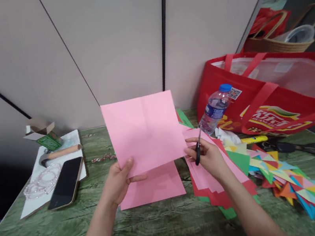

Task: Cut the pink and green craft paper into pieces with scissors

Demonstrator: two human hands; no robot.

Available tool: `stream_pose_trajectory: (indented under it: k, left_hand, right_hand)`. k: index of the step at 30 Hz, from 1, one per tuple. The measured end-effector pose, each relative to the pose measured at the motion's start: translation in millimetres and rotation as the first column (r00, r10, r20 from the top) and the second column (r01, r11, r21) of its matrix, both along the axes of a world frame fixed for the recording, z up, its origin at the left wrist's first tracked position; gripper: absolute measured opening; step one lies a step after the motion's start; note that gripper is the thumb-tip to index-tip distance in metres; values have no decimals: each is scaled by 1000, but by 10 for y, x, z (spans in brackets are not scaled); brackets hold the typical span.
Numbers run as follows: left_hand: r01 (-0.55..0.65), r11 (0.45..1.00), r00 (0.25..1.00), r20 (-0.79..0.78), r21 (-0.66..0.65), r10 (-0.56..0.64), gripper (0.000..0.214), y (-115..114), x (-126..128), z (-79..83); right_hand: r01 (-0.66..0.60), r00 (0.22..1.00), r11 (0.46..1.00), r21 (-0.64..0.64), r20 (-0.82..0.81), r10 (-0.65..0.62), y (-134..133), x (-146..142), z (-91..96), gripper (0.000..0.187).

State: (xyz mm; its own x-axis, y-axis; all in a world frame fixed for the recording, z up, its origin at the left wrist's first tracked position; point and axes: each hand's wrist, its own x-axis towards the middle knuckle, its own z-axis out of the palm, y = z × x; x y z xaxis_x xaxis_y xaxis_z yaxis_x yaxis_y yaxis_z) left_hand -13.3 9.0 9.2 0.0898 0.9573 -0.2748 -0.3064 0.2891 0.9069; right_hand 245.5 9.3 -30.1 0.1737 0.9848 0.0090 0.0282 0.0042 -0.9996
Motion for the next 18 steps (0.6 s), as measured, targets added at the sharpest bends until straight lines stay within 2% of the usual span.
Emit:
stream_pose_trajectory:
  k: [2, 4, 6, 9, 10, 12, 18]
  left_hand:
    - [-77, 997, 997, 28, 27, 76, 21, -5, -17, 45]
    - [-143, 988, 989, 43, 58, 141, 21, -7, -47, 107]
    - [-180, 980, 983, 45, 87, 177, 21, -13, -73, 174]
    - [-197, 973, 980, 33, 116, 195, 23, -35, -83, 255]
    - [-193, 974, 981, 29, 118, 191, 24, -45, -77, 274]
    - [-174, 979, 985, 25, 110, 173, 24, -68, -57, 298]
    - [-124, 989, 991, 52, 83, 120, 20, -124, 13, 296]
  right_hand:
    - [-86, 990, 996, -20, 108, 88, -77, -56, 75, 45]
    - [-216, 968, 973, -78, 112, 224, -189, -175, 144, 44]
    - [-336, 940, 936, -107, 24, 340, -311, -340, 191, 42]
    - [-506, 855, 855, -111, -192, 481, -445, -584, 214, 35]
    - [-543, 826, 832, -113, -253, 504, -468, -643, 213, 36]
    - [-549, 812, 825, -135, -320, 488, -481, -710, 204, 39]
    - [-528, 804, 841, -121, -389, 449, -451, -675, 191, 47]
